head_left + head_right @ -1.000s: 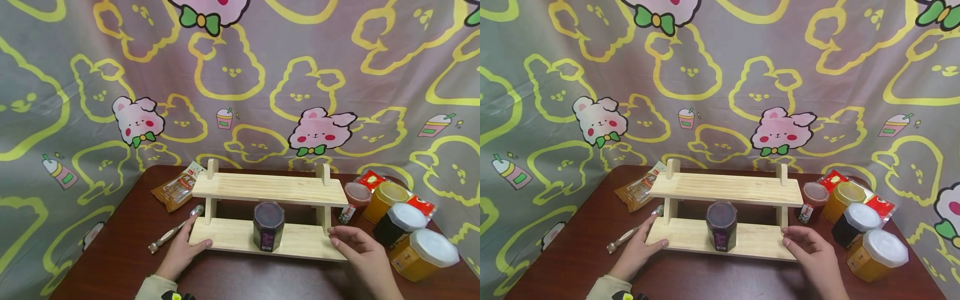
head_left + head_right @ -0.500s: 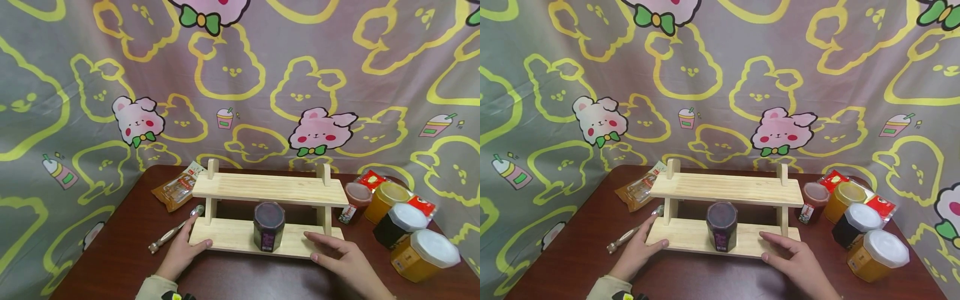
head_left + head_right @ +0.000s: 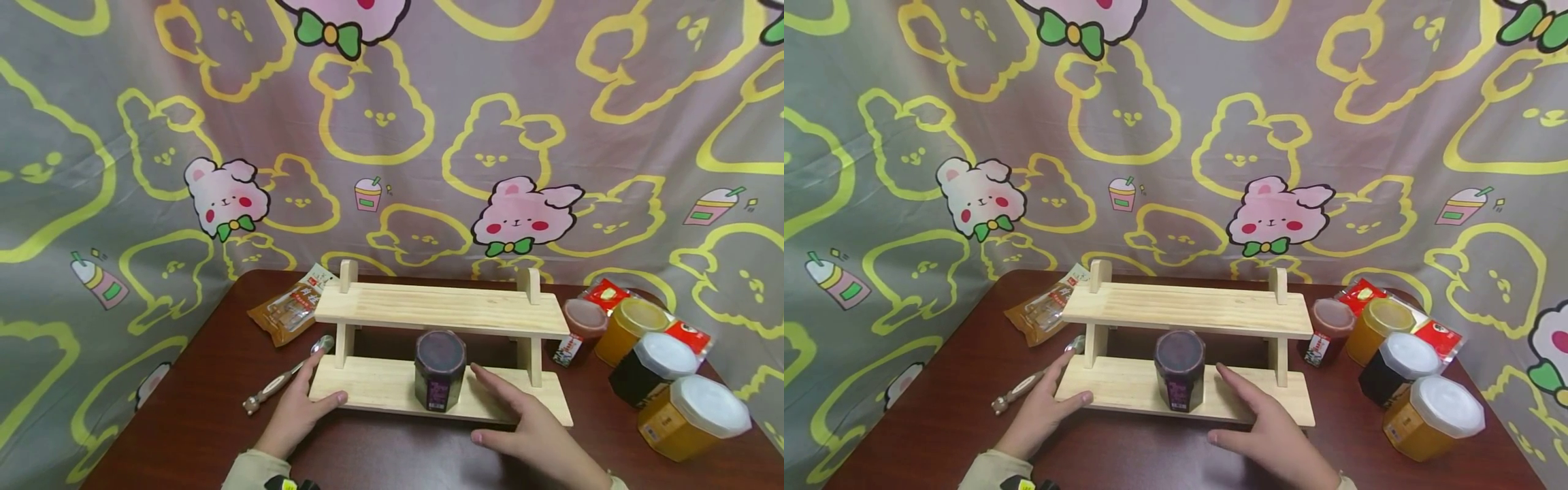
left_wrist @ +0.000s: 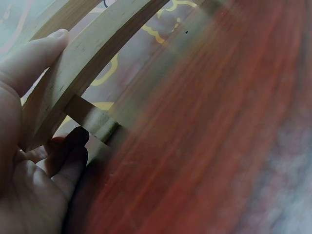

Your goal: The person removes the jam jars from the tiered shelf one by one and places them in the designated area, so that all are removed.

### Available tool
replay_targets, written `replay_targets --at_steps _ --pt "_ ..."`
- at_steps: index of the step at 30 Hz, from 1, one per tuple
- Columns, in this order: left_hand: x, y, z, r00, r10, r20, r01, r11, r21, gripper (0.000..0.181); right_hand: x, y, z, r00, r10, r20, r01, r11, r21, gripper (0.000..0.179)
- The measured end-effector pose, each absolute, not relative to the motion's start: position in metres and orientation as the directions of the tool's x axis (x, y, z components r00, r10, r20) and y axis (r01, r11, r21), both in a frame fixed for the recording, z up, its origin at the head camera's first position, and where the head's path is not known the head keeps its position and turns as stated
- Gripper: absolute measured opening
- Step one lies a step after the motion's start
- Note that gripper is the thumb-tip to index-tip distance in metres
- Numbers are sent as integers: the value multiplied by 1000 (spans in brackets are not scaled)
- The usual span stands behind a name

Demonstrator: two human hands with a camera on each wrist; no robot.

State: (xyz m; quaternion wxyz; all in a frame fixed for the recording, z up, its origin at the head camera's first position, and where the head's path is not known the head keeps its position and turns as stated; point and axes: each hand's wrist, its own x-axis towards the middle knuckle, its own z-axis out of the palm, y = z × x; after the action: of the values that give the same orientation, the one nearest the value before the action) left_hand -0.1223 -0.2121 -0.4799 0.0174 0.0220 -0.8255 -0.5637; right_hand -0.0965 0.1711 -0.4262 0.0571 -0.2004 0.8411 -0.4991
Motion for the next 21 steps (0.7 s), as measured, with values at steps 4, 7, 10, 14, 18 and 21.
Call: replay_targets --at_steps 4,7,10,14,18,21 --pt "-122 -212 -480 -998 -55 10 -11 368 930 102 -97 160 -427 -927 -369 73 -252 463 -850 91" --pt "-122 -211 -480 -998 -54 16 -6 379 926 101 -99 151 -427 -936 -349 47 -217 466 -858 98" --pt "-122 -211 -479 -999 -45 20 1 383 924 99 -100 143 -427 -942 -335 34 -187 434 -881 101" --pt "-122 -211 -479 -999 -48 15 -4 380 925 101 -103 133 -428 -947 -314 61 -182 374 -909 99" --pt "-122 -212 -482 -998 -56 17 -5 376 926 102 -106 122 -430 -957 -275 88 -176 312 -934 94" --pt "-123 -212 -482 -998 -52 21 0 373 928 102 -110 115 -431 -967 -234 101 -170 299 -939 89"
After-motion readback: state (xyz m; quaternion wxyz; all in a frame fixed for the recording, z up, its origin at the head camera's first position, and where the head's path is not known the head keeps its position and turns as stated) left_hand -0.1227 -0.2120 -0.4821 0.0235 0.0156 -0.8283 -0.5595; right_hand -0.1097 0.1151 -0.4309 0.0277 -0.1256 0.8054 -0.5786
